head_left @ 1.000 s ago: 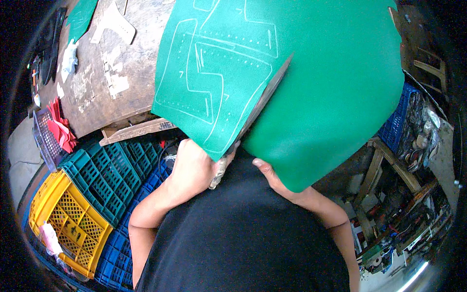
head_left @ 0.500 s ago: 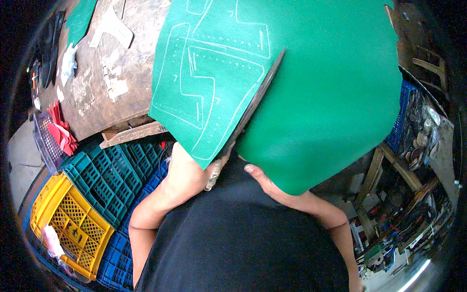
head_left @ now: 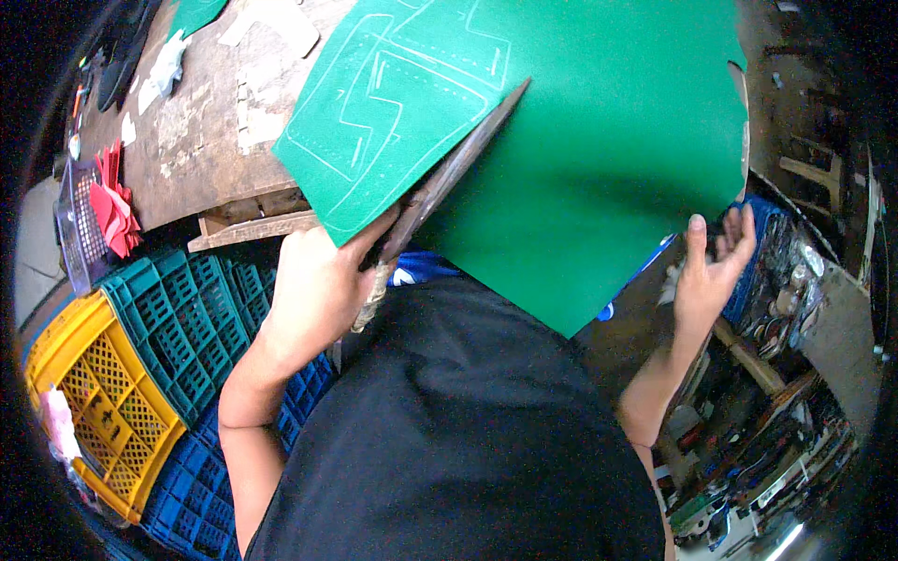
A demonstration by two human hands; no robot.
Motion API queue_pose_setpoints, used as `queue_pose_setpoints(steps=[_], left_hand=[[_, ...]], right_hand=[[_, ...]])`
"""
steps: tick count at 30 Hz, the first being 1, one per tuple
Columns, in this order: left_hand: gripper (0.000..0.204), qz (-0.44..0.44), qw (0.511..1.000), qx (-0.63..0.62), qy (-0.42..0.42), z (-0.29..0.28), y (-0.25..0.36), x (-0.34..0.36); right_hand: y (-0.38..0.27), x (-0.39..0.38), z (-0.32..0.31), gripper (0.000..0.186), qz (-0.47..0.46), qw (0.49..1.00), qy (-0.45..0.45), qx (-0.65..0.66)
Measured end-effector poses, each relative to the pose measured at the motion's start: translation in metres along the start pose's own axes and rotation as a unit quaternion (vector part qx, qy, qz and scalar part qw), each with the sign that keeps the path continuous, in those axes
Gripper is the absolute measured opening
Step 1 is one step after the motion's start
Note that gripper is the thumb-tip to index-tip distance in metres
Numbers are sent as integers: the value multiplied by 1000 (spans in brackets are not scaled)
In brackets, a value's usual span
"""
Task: The person traces a pattern onto a green sheet using a white template and a pencil, then cuts the sheet along the traced lines with shears. The cut piece is placed on the table, and the person handles a white roll and some paper templates.
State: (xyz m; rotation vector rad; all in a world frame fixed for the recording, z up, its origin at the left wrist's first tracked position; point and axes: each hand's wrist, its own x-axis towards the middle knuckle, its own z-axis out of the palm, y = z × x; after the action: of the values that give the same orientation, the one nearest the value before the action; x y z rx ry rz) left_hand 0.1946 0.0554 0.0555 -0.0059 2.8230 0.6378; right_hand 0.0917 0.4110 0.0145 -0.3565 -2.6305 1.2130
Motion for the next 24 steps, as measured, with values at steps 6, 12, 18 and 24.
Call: queue_pose_setpoints(steps=[6,12,18,24], left_hand=[[33,15,999,-30,36,10,7,10],[35,25,996,-53,65,10,13,17],[41,20,995,-75,69,10,16,12],[73,-75,973,-216,-4,12,24,-10]], right_hand=[[59,22,6,49,58,979,-123,152],[51,22,-1,46,68,951,-150,261],[46,9,-9,48,95,945,-160,269],[56,-25,-32,60,127,921,-218,297]])
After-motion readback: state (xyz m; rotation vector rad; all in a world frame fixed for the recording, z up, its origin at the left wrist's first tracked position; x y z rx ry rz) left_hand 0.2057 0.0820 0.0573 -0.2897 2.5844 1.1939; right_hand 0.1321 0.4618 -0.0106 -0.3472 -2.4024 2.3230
